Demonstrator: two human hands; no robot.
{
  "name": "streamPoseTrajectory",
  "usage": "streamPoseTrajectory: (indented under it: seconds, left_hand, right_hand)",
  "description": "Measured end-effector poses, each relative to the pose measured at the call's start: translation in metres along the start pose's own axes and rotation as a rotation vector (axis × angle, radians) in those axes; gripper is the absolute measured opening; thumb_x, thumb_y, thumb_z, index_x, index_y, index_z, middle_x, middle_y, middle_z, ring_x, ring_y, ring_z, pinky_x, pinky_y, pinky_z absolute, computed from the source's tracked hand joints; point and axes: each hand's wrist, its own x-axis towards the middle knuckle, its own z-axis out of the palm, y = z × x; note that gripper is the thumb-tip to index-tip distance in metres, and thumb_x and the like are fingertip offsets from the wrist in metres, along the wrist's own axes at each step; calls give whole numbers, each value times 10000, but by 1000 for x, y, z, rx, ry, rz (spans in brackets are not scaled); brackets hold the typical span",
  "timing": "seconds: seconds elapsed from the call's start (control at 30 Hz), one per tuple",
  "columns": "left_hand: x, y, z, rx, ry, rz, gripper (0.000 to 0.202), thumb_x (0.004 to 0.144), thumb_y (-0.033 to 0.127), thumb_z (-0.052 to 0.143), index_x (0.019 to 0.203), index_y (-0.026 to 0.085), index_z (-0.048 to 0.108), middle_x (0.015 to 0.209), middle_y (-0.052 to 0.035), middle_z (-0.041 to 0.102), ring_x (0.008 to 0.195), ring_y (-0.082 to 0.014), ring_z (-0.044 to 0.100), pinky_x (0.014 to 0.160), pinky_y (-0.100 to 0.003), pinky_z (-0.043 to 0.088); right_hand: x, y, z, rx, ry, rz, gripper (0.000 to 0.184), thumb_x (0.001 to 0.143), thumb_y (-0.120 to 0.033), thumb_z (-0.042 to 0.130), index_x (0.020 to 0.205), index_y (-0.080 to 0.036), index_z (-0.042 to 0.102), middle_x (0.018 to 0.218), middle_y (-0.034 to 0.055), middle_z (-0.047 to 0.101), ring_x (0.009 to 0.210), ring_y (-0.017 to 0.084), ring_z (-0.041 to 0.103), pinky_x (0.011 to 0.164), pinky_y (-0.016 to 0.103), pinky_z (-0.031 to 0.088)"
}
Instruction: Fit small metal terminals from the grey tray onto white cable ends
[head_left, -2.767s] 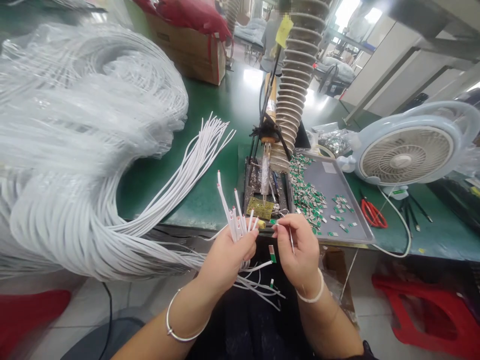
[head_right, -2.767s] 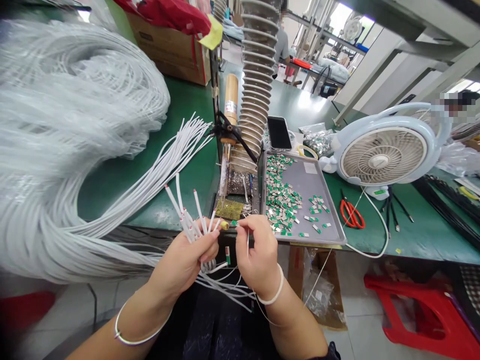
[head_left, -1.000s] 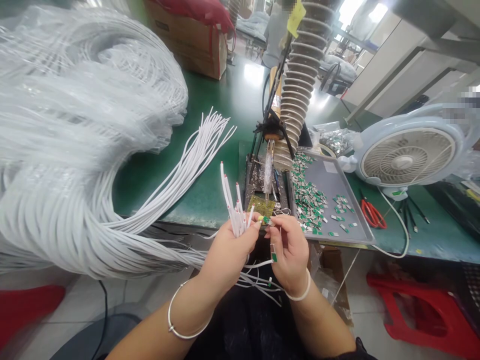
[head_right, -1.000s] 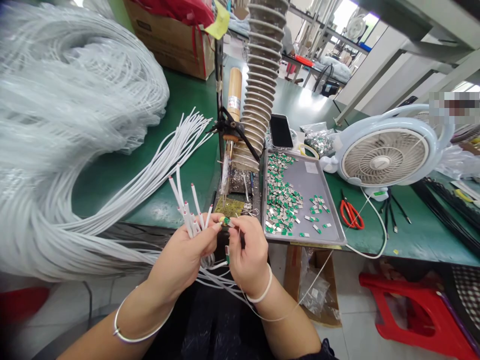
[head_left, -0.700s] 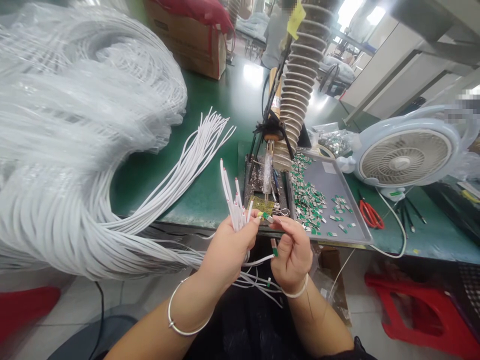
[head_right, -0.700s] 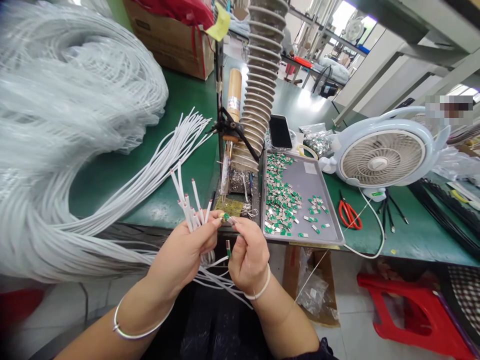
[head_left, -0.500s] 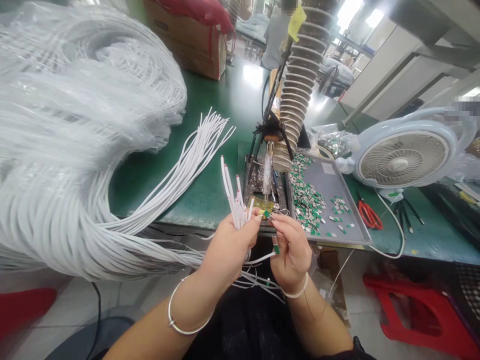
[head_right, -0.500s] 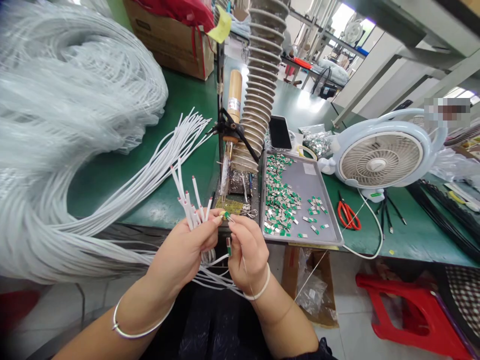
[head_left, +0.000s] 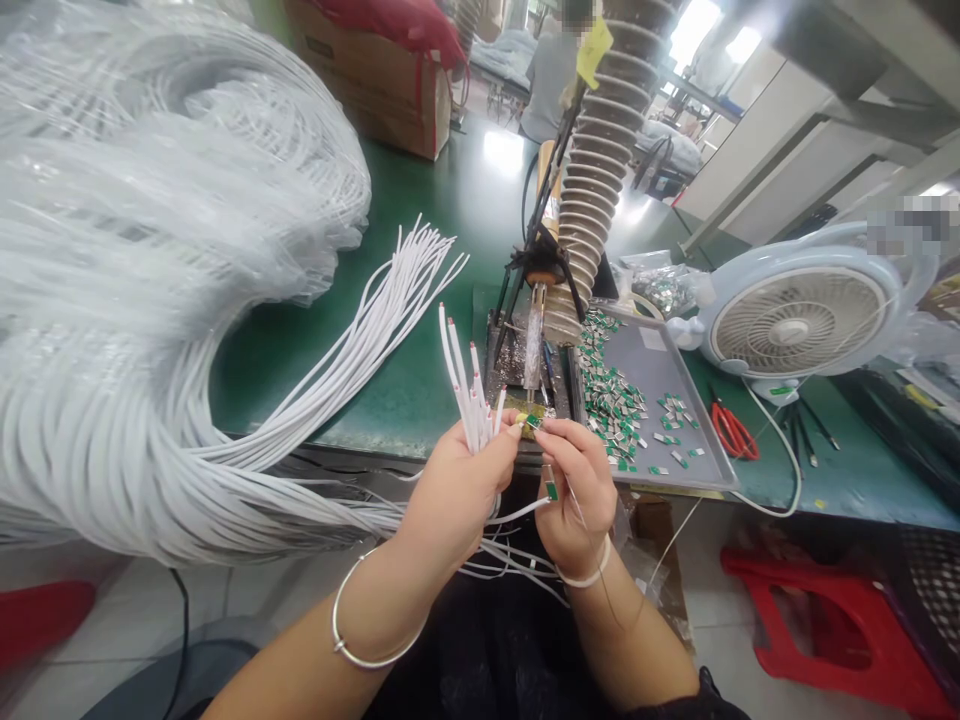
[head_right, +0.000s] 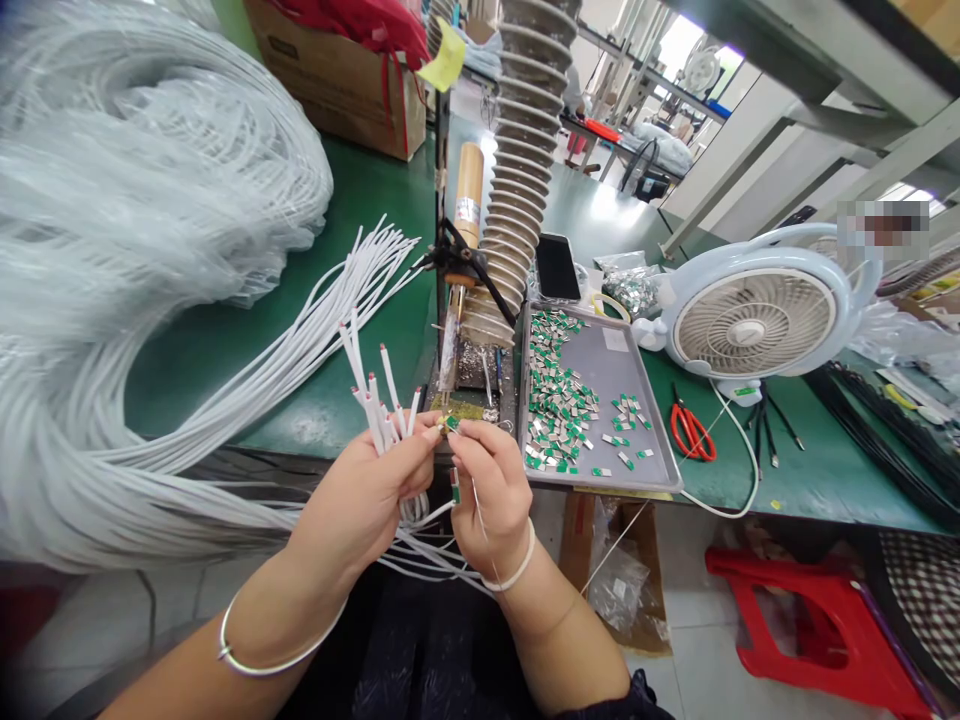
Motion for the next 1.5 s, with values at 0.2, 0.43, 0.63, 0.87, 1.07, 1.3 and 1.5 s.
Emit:
streamPoseTrajectory:
  seconds: [0.2, 0.43, 0.63, 0.87, 1.07, 1.3, 1.5]
  left_hand:
    - [0, 2, 1, -14, -23, 8, 135, 717, 235, 627, 761, 138, 544, 451, 111, 304, 394, -22, 209, 381, -155, 153]
    - [-1, 4, 2, -7, -43, 31, 94, 765, 224, 576, 764, 139, 535, 457, 111, 287, 410, -29, 190, 389, -157, 145]
    - [-2, 6, 4, -4, -51, 35, 82, 777, 212, 559, 773, 136, 528, 467, 112, 281, 416, -28, 180, 388, -158, 139]
    - [-3, 7, 4, -10, -43, 35, 84, 771, 202, 566, 796, 130, 530, 458, 115, 288, 411, -24, 187, 385, -149, 147]
    - [-5, 7, 4, -17, -34, 34, 101, 765, 200, 575, 816, 125, 529, 456, 115, 308, 405, -19, 201, 383, -144, 159]
    - [-4, 4, 1, -7, -20, 23, 140, 761, 201, 583, 861, 112, 538, 458, 117, 311, 403, -15, 207, 385, -141, 158]
    - [-3, 3, 2, -16, -6, 20, 154, 756, 208, 586, 861, 108, 533, 448, 115, 324, 398, -17, 219, 383, -142, 164]
  right_hand:
    - [3, 2, 2, -19, 12, -20, 368, 838, -63, 455, 1152, -235, 540, 1039, 87, 594, 985, 195, 597, 810, 391, 542]
    - [6, 2, 3, -11, 22, -43, 356, 829, -41, 456, 1134, -197, 552, 1042, 96, 584, 984, 184, 592, 816, 370, 543]
    - [7, -1, 1, -17, 25, -42, 355, 828, -36, 459, 1134, -190, 551, 1052, 99, 579, 998, 184, 585, 832, 372, 540]
    - [9, -3, -1, -35, 24, -48, 335, 843, -60, 451, 1128, -206, 547, 1043, 93, 584, 985, 187, 589, 812, 384, 547]
    - [9, -3, 0, -42, 23, -61, 364, 832, -47, 462, 1149, -207, 543, 1052, 93, 577, 993, 186, 585, 816, 377, 544]
    - [8, -3, 0, -13, 4, -55, 367, 829, -37, 459, 1150, -193, 545, 1050, 99, 573, 993, 184, 583, 815, 366, 541]
    - [7, -2, 0, -1, 6, -49, 375, 820, -19, 459, 1144, -187, 545, 1055, 99, 563, 996, 175, 578, 822, 355, 539]
